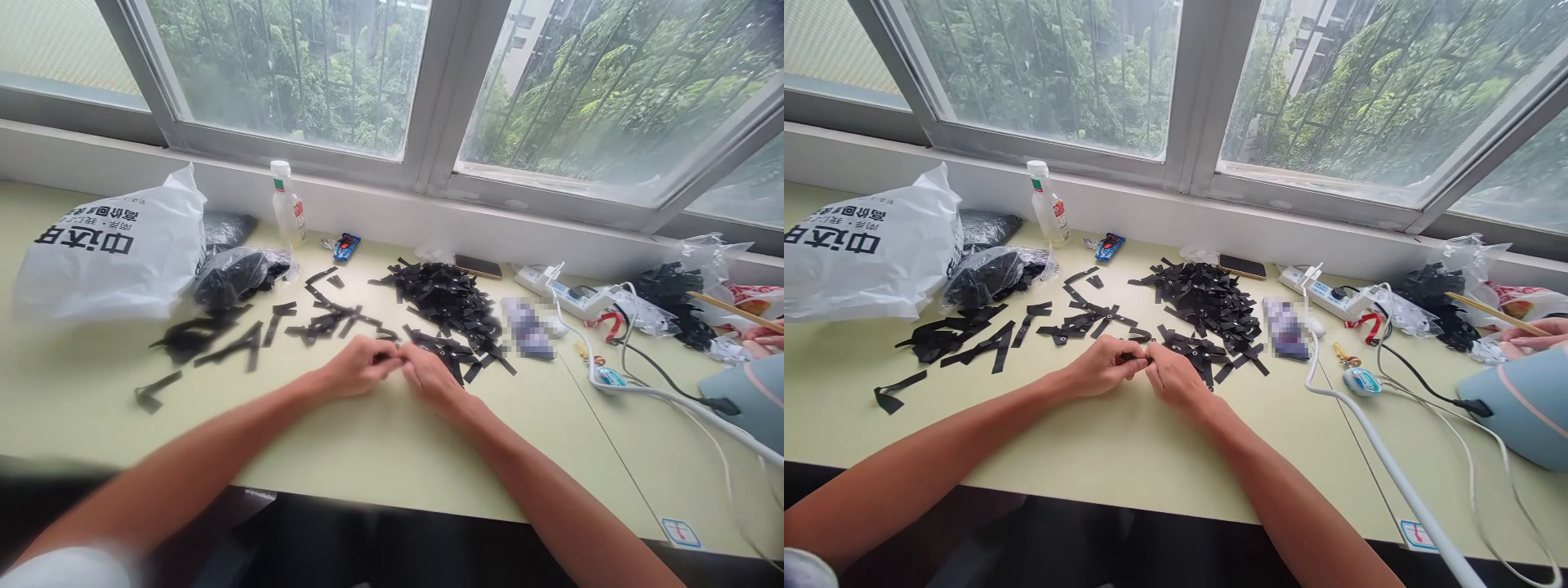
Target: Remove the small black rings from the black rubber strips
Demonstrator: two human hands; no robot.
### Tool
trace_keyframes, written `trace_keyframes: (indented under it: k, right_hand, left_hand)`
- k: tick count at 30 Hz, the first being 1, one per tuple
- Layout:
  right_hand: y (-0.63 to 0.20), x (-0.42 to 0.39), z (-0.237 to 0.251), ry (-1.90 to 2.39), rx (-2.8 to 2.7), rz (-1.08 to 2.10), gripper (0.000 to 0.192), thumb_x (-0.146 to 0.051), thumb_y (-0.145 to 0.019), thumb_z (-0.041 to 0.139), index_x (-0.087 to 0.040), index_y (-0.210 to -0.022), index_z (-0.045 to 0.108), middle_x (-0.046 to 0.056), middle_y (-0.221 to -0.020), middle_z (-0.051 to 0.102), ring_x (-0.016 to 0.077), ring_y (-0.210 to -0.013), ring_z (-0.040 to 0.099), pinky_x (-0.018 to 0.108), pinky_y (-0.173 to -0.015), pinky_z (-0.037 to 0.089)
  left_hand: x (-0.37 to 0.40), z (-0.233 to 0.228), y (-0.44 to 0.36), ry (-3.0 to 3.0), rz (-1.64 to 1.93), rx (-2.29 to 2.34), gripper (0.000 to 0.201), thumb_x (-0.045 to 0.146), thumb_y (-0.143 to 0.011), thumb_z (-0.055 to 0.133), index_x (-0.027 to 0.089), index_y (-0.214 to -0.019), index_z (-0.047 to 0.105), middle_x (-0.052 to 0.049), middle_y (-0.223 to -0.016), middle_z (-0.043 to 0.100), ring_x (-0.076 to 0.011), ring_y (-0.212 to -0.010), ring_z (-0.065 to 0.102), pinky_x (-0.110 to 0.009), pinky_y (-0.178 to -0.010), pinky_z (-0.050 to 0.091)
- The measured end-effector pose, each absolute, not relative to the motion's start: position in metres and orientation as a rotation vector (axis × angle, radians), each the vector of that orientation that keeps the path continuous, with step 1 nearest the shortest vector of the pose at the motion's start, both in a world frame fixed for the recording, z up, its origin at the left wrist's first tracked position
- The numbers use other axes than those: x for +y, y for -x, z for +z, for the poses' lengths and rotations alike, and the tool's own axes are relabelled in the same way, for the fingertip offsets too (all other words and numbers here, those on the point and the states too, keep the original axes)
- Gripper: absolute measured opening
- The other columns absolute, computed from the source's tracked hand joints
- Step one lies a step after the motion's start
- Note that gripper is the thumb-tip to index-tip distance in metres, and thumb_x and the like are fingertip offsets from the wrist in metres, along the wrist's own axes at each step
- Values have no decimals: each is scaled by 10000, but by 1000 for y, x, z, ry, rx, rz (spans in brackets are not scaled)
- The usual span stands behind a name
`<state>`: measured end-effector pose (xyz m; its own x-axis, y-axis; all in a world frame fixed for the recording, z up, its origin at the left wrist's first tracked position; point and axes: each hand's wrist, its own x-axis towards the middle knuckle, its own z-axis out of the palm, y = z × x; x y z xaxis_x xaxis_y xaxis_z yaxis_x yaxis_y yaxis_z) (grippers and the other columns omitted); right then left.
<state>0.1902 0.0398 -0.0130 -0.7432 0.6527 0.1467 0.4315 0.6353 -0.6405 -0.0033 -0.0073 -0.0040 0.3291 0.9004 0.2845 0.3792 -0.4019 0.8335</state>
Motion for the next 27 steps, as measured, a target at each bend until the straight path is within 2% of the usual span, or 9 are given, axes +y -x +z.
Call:
trace_keyframes:
  k: [7, 12, 16, 21, 24, 27]
  right_hand:
    - [-188, 42, -14, 870, -2496, 816, 184, -137, -900, 330, -199, -865, 500, 6, -775, 532, 158, -677, 456, 282, -633, 343]
    - [-189, 46, -13, 861, -2468, 878, 268, -112, -890, 355, -189, -1000, 587, 33, -900, 615, 177, -786, 533, 294, -708, 405]
    - [-184, 54, -10, 812, -2395, 885, 313, -133, -909, 398, -179, -1111, 633, 66, -1007, 643, 187, -885, 576, 315, -796, 442]
    - [-173, 64, -8, 879, -2286, 968, 305, -169, -886, 489, -197, -1095, 710, 74, -1105, 672, 177, -871, 607, 324, -824, 464]
    - [-170, 64, -9, 950, -2035, 1065, 312, -240, -902, 509, -213, -1147, 700, 54, -1095, 696, 167, -823, 612, 320, -793, 478]
    - [-171, 59, -9, 990, -1782, 1222, 317, -372, -906, 560, -199, -1132, 700, 46, -986, 700, 147, -709, 578, 300, -694, 474]
  left_hand:
    - [-5, -2, 9, -1887, 957, 1112, 231, 314, -916, 579, 144, -817, 701, -3, -639, 613, -86, -518, 472, -216, -518, 365]
    - [1, -2, 15, -1874, 910, 1145, 254, 325, -919, 560, 151, -809, 707, 6, -608, 608, -89, -503, 483, -217, -515, 372]
    - [11, -3, 28, -1934, 940, 1311, 248, 324, -892, 583, 156, -787, 732, -9, -659, 657, -110, -565, 520, -226, -543, 376]
    - [18, -3, 42, -1872, 1047, 1449, 236, 339, -878, 594, 170, -855, 758, -35, -794, 726, -158, -715, 618, -247, -642, 441]
    - [17, -2, 41, -1758, 1119, 1447, 241, 358, -884, 599, 169, -865, 747, -30, -736, 697, -145, -658, 594, -252, -620, 445]
    - [15, -3, 32, -1599, 1227, 1394, 255, 392, -877, 629, 161, -887, 738, -38, -729, 688, -134, -621, 581, -249, -568, 436]
